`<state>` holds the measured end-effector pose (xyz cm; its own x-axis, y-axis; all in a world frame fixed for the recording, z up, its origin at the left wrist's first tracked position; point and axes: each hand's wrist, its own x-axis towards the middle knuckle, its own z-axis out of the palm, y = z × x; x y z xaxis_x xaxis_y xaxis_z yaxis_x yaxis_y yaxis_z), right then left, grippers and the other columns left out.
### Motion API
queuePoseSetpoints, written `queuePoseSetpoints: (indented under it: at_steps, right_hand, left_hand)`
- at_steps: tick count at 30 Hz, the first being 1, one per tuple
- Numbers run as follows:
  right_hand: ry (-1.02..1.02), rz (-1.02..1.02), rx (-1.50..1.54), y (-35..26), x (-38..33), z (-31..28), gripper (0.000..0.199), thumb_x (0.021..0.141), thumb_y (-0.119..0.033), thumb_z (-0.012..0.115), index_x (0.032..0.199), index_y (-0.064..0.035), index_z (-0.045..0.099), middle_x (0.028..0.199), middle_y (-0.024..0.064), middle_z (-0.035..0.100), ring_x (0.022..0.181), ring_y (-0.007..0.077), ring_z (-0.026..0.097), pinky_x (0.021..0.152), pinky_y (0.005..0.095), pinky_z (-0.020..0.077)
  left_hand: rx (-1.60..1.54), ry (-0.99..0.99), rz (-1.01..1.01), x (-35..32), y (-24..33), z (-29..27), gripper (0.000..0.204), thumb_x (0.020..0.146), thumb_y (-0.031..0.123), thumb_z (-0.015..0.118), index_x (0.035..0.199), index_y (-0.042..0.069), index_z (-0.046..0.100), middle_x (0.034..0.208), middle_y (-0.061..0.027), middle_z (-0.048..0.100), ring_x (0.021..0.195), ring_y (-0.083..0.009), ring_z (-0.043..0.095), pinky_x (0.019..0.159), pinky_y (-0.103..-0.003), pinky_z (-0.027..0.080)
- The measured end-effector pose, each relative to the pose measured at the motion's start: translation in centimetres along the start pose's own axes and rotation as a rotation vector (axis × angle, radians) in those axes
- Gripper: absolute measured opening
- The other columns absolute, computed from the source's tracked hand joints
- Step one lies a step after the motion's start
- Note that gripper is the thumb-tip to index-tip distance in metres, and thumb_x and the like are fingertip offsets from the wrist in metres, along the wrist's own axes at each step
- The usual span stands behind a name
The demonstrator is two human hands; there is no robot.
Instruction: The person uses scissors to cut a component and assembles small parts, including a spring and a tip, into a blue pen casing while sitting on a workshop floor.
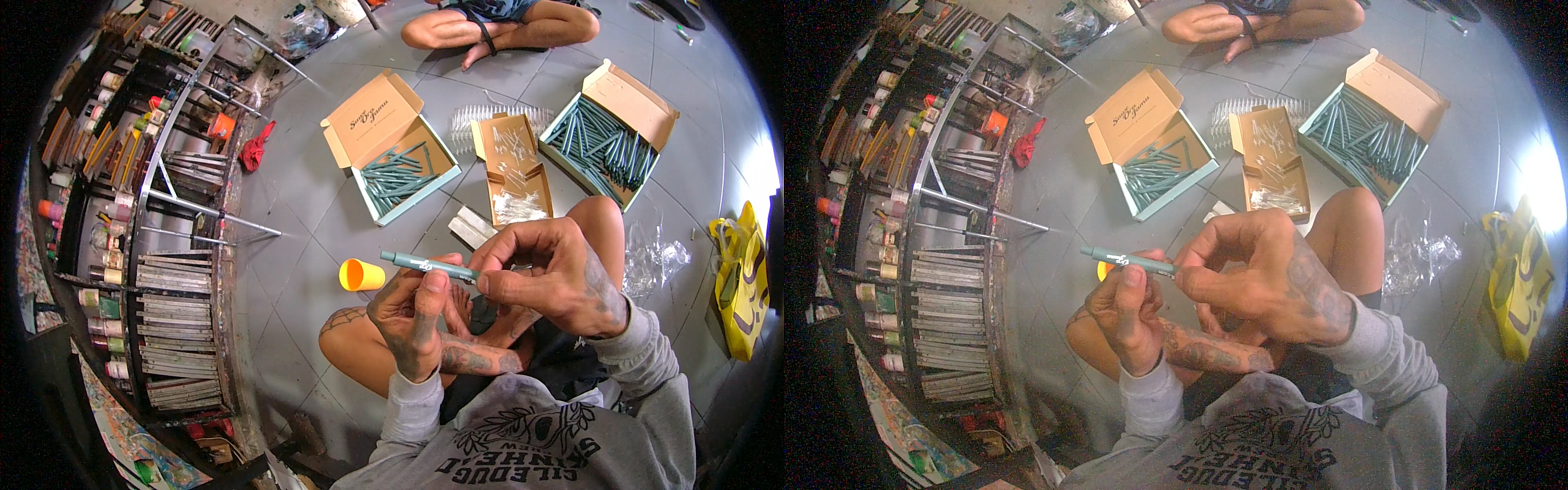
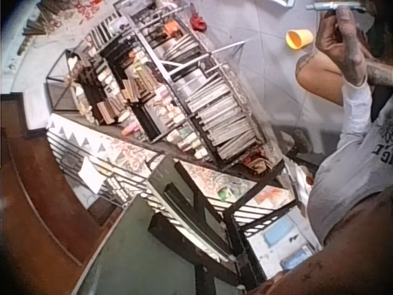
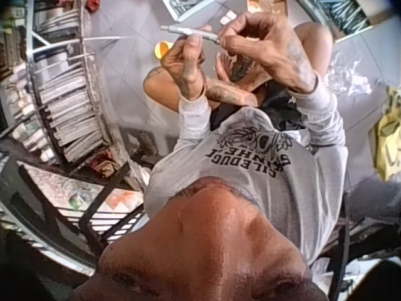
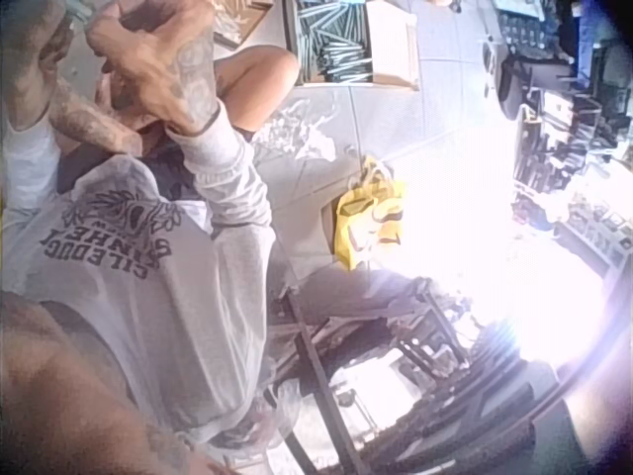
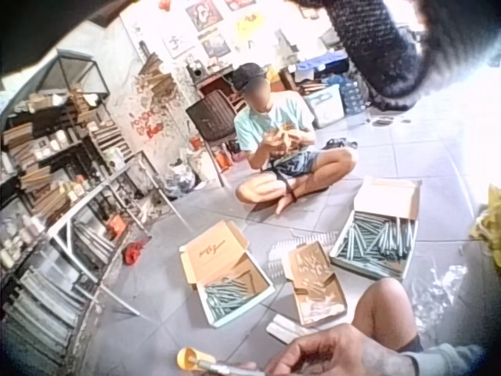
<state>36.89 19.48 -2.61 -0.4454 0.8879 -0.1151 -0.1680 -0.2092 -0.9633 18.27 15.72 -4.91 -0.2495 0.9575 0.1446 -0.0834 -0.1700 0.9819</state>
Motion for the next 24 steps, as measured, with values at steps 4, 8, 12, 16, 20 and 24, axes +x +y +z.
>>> queuePoseSetpoints:
  at_steps: [4, 8, 12, 16, 20, 24]
  right_hand:
    - [-0.008, -0.038, 0.001, 0.01, 0.04, 0.01, 0.012, 0.081, -0.006, 0.072, 0.085, 0.0051, 0.068, 0.098, 0.0129, 0.069, 0.085, 0.0128, 0.063, 0.074, 0.0253, 0.0535]
    - [-0.009, -0.025, 0.006, 0.12, -0.02, -0.09, 0.012, 0.081, -0.005, 0.072, 0.085, 0.0055, 0.067, 0.098, 0.0131, 0.068, 0.084, 0.0127, 0.063, 0.072, 0.0250, 0.0537]
    - [-0.001, -0.083, -0.030, 0.42, 0.08, 0.03, 0.020, 0.084, -0.014, 0.070, 0.085, 0.0062, 0.067, 0.083, 0.0064, 0.069, 0.075, 0.0076, 0.061, 0.067, 0.0250, 0.0517]
    - [0.002, -0.109, -0.052, 0.45, 0.10, 0.06, 0.022, 0.085, -0.016, 0.070, 0.086, 0.0059, 0.068, 0.082, 0.0067, 0.069, 0.075, 0.0081, 0.062, 0.066, 0.0256, 0.0516]
    - [0.007, -0.034, -0.036, 0.21, -0.08, -0.06, 0.015, 0.083, -0.008, 0.071, 0.084, 0.0056, 0.067, 0.092, 0.0106, 0.069, 0.078, 0.0102, 0.062, 0.069, 0.0249, 0.0524]
    - [0.006, -0.050, -0.004, 0.32, 0.10, 0.07, 0.011, 0.082, -0.004, 0.072, 0.083, 0.0058, 0.067, 0.097, 0.0126, 0.069, 0.080, 0.0107, 0.062, 0.072, 0.0245, 0.0524]
  left_hand:
    - [-0.026, -0.008, -0.034, -0.03, 0.02, -0.06, 0.023, 0.090, 0.017, 0.067, 0.090, -0.006, 0.072, 0.097, -0.0171, 0.073, 0.076, -0.0125, 0.063, 0.072, -0.025, 0.048]
    - [-0.012, -0.010, 0.016, 0.13, -0.15, -0.01, 0.022, 0.089, 0.015, 0.067, 0.090, -0.006, 0.072, 0.098, -0.0174, 0.073, 0.070, -0.0101, 0.062, 0.064, -0.023, 0.047]
    - [-0.095, -0.083, 0.034, 0.11, 0.01, -0.13, 0.021, 0.088, 0.013, 0.067, 0.095, -0.006, 0.071, 0.101, -0.0181, 0.072, 0.070, -0.0100, 0.062, 0.064, -0.024, 0.049]
    - [-0.073, -0.095, 0.003, -0.10, 0.30, -0.18, 0.022, 0.085, 0.011, 0.069, 0.099, -0.006, 0.071, 0.103, -0.0181, 0.071, 0.077, -0.0114, 0.064, 0.069, -0.025, 0.052]
    - [-0.023, -0.062, 0.042, 0.06, 0.22, 0.14, 0.021, 0.083, 0.007, 0.072, 0.100, -0.007, 0.071, 0.102, -0.0164, 0.071, 0.082, -0.0129, 0.065, 0.073, -0.025, 0.052]
    - [0.055, -0.018, 0.021, 0.05, 0.35, 0.35, 0.021, 0.082, 0.004, 0.073, 0.100, -0.008, 0.072, 0.099, -0.0137, 0.071, 0.083, -0.0138, 0.065, 0.076, -0.025, 0.051]
